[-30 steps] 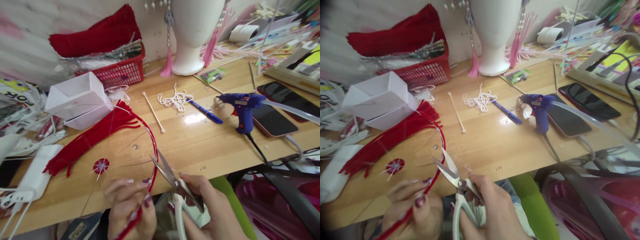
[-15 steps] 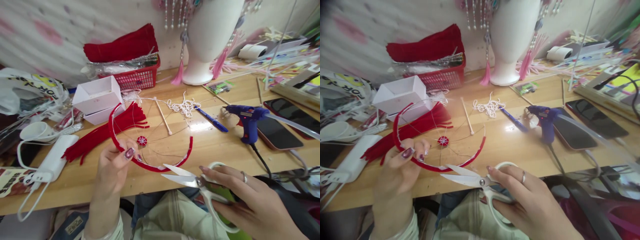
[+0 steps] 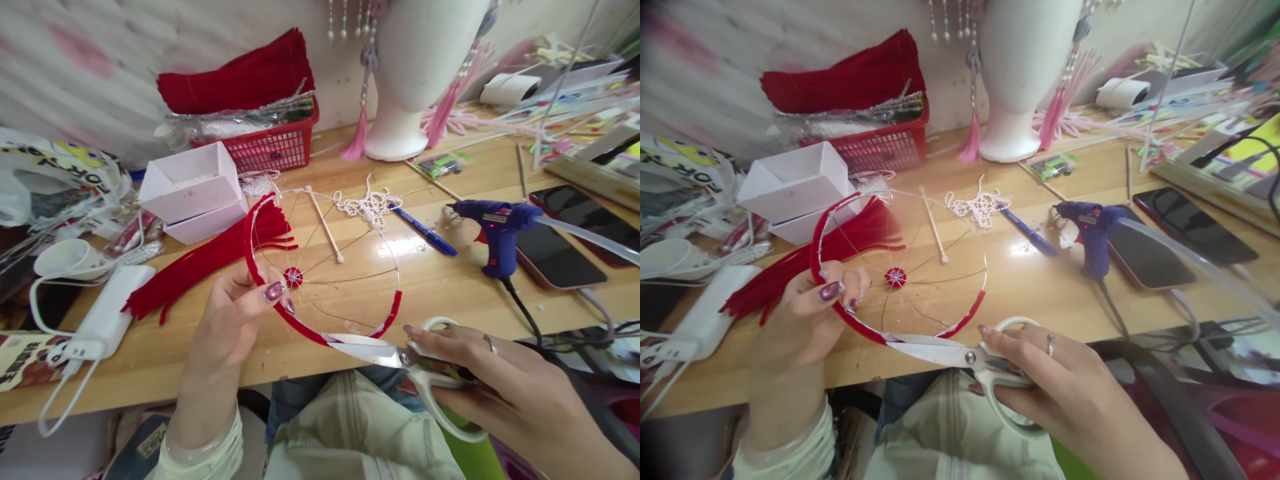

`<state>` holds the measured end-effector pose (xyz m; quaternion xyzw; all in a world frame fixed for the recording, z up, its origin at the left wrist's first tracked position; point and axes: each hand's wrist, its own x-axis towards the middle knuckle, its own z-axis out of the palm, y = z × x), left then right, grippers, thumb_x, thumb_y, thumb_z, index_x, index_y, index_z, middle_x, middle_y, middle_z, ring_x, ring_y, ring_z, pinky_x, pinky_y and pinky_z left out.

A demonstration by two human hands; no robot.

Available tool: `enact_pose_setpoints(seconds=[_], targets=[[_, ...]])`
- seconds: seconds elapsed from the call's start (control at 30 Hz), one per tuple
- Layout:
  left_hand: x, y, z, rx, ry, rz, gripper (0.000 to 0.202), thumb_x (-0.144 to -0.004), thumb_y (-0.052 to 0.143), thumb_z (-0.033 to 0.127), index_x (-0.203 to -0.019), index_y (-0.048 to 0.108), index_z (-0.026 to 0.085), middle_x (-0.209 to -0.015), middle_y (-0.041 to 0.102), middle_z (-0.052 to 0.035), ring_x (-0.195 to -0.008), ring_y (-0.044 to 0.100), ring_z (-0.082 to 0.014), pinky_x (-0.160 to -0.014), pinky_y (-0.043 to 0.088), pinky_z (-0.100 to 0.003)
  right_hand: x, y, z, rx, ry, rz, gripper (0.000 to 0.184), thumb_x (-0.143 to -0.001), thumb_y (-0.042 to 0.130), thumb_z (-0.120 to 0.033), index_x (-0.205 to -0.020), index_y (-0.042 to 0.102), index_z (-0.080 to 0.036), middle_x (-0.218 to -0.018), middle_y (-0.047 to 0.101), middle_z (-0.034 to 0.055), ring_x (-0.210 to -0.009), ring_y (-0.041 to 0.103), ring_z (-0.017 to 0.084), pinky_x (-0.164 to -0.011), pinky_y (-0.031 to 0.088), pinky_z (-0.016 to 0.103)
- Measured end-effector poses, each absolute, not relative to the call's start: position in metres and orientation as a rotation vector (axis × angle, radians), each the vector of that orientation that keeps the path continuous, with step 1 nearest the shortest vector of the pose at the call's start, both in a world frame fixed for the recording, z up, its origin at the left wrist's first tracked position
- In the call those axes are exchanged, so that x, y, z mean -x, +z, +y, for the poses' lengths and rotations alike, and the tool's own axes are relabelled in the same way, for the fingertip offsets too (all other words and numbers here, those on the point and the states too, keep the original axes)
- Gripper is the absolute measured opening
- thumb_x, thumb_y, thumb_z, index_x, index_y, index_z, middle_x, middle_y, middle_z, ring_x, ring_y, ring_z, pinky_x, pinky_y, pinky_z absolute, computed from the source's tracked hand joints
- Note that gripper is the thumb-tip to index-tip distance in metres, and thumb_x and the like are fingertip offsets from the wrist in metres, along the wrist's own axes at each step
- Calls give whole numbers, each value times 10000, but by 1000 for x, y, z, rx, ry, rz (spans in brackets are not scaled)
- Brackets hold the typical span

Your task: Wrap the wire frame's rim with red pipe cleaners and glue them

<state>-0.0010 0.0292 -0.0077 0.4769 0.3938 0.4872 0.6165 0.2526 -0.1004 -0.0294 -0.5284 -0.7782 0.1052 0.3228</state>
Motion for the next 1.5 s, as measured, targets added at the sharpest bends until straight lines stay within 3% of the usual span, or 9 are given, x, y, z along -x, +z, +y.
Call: enact_pose_setpoints(seconds=[0.37, 0.63, 0.87, 1.07, 1.2, 1.5], targets=[[-5, -2, 32, -1146, 1053, 886, 344, -623, 828, 298, -452, 541, 217, -447, 511, 33, -495, 512, -135, -528, 475, -267, -261, -37, -97, 1362, 281, -2072, 421, -941, 555, -128, -1303, 623, -332, -927, 781, 27, -766, 780, 202, -632, 604, 240], [-4, -4, 32, -1130, 1057, 873, 329, -641, 832, 328, -468, 575, 217, -476, 531, 26, -518, 525, -138, -554, 484, -271, -267, -50, -104, 1362, 212, -2122, 457, -994, 542, -194, -1437, 512, -303, -980, 773, 50, -895, 774, 220, -733, 615, 270], [-4, -2, 32, -1147, 1039, 893, 375, -633, 833, 341, -468, 521, 213, -479, 485, 35, -520, 492, -140, -549, 461, -284, -267, -53, -103, 1339, 162, -2108, 470, -958, 566, -177, -1409, 546, -310, -904, 781, 32, -798, 777, 225, -678, 605, 285], [-2, -4, 32, -1114, 1090, 890, 387, -628, 850, 389, -477, 540, 213, -479, 495, 34, -527, 476, -135, -580, 465, -288, -261, -44, -102, 1440, 138, -2019, 445, -834, 568, -126, -1249, 579, -287, -903, 769, 42, -653, 742, 209, -546, 564, 272], [-5, -2, 29, -1114, 1107, 893, 362, -627, 859, 349, -466, 566, 208, -468, 503, 35, -537, 503, -132, -573, 460, -265, -254, -34, -100, 1406, 116, -2067, 405, -800, 559, -116, -1186, 563, -238, -878, 725, 60, -679, 730, 204, -564, 565, 267], [-4, -9, 21, -1155, 1207, 912, 239, -638, 868, 268, -531, 657, 230, -509, 571, 39, -571, 545, -134, -549, 457, -237, -256, -41, -102, 1384, 259, -2067, 372, -833, 564, -113, -1179, 581, -249, -901, 764, 45, -758, 762, 196, -632, 574, 241]])
